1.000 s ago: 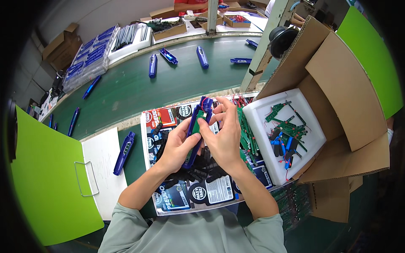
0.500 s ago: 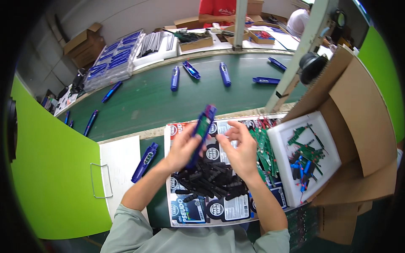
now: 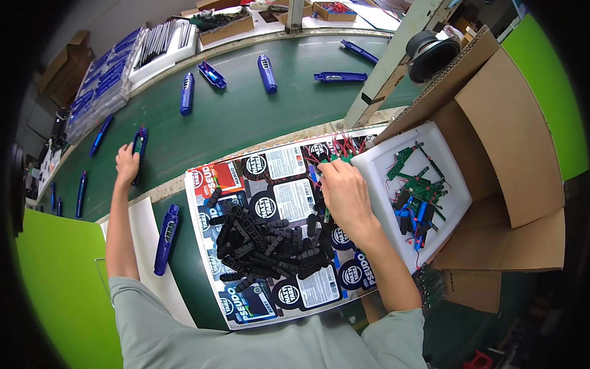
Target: The person assembles small electronic devices by inserting green circuit boards into blue plastic casings. They pick up a casing, insert a board, and place the finished unit on a green conveyor belt. The process is repeated continuously throughout the clip.
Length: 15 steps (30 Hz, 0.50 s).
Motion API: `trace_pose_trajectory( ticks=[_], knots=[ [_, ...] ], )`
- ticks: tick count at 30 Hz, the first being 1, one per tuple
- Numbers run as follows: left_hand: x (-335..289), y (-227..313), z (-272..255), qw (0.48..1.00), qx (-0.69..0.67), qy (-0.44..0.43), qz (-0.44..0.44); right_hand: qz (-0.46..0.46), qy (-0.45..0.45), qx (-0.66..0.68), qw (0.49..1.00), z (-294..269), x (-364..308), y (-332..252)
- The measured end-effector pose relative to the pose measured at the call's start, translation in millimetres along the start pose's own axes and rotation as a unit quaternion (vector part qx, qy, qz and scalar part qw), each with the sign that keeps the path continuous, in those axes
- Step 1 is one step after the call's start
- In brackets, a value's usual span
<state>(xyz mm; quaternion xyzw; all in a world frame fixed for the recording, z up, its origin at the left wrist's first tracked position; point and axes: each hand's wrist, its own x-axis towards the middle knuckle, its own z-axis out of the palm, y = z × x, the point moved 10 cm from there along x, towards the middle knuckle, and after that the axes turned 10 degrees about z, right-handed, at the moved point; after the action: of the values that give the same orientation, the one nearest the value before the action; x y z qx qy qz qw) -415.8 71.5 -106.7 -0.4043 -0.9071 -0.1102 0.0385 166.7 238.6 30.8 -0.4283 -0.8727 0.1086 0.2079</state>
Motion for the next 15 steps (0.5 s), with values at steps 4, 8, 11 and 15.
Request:
trace_pose_trajectory(
  ticks=[4, 8, 11, 15],
  knots=[
    [11, -25, -10, 1.000, 0.018, -0.001, 0.008, 0.005, -0.046, -0.012, 0.999, -1, -8, -3],
    [33, 35, -49, 0.981, -0.008, 0.130, 0.145, -0.001, -0.107, 0.070, 0.992, 4, -27, -25],
    [78, 97, -40, 0.969, -0.071, 0.158, 0.176, -0.048, -0.136, 0.122, 0.982, 20, -30, -58],
    [99, 178, -14, 0.983, -0.017, 0.157, 0.093, -0.056, -0.191, 0.168, 0.966, 53, -23, -87]
  ],
)
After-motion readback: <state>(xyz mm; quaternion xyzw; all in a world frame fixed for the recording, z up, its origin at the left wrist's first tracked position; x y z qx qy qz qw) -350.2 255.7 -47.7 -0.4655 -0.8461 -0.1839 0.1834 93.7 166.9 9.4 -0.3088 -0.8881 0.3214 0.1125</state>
